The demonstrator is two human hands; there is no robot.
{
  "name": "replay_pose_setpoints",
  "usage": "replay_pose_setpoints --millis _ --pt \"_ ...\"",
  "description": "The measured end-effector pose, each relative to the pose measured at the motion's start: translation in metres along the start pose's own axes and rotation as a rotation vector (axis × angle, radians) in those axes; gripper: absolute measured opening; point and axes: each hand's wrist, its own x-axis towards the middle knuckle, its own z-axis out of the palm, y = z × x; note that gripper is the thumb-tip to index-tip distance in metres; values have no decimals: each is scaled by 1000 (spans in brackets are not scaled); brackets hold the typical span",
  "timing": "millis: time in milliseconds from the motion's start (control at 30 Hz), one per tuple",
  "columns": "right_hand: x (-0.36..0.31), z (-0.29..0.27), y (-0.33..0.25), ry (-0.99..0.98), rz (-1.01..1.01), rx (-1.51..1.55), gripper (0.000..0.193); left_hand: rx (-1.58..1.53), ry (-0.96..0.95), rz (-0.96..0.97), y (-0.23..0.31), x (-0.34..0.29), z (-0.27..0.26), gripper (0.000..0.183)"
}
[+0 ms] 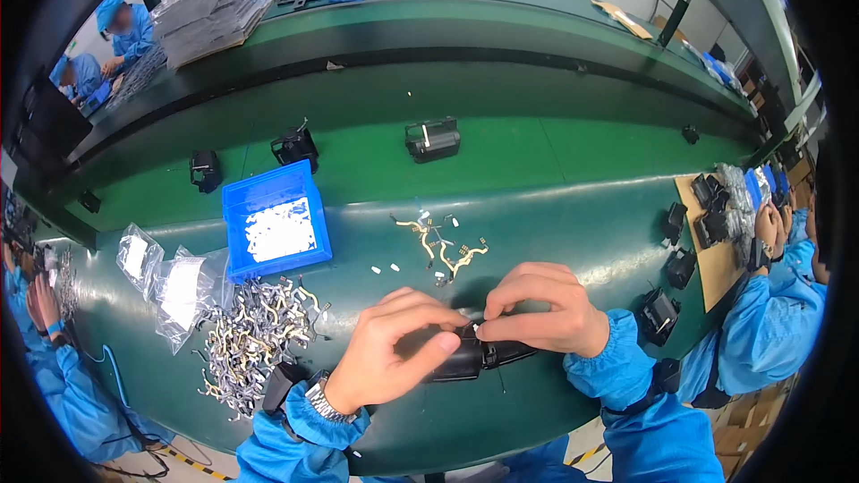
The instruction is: Assembling black plastic components by inserting wires and small parts at a factory workstation.
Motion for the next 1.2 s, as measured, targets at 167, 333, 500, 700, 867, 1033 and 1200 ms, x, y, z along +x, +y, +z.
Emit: replay_pose_setpoints --millis 167,333,500,700,867,1033,1200 --pt "3 4 -4 18 -82 15 18 29 -26 46 -5 -1 2 10" --pt "-6 9 0 -19 172 240 17 309 51 191 -3 -1 4 16" --pt "-4 8 -15 -95 533 449 19 687 197 524 -1 -1 3 27" --pt "-3 13 -20 -57 627 711 15 714 168 610 1 -6 1 31" --pt "-3 9 -15 -70 706 775 20 757 258 607 4 -7 2 33" --pt "-5 9 -15 5 795 841 15 804 306 510 7 -18 14 38" --pt "-2 8 -20 -45 883 965 12 867 325 488 5 -18 15 34"
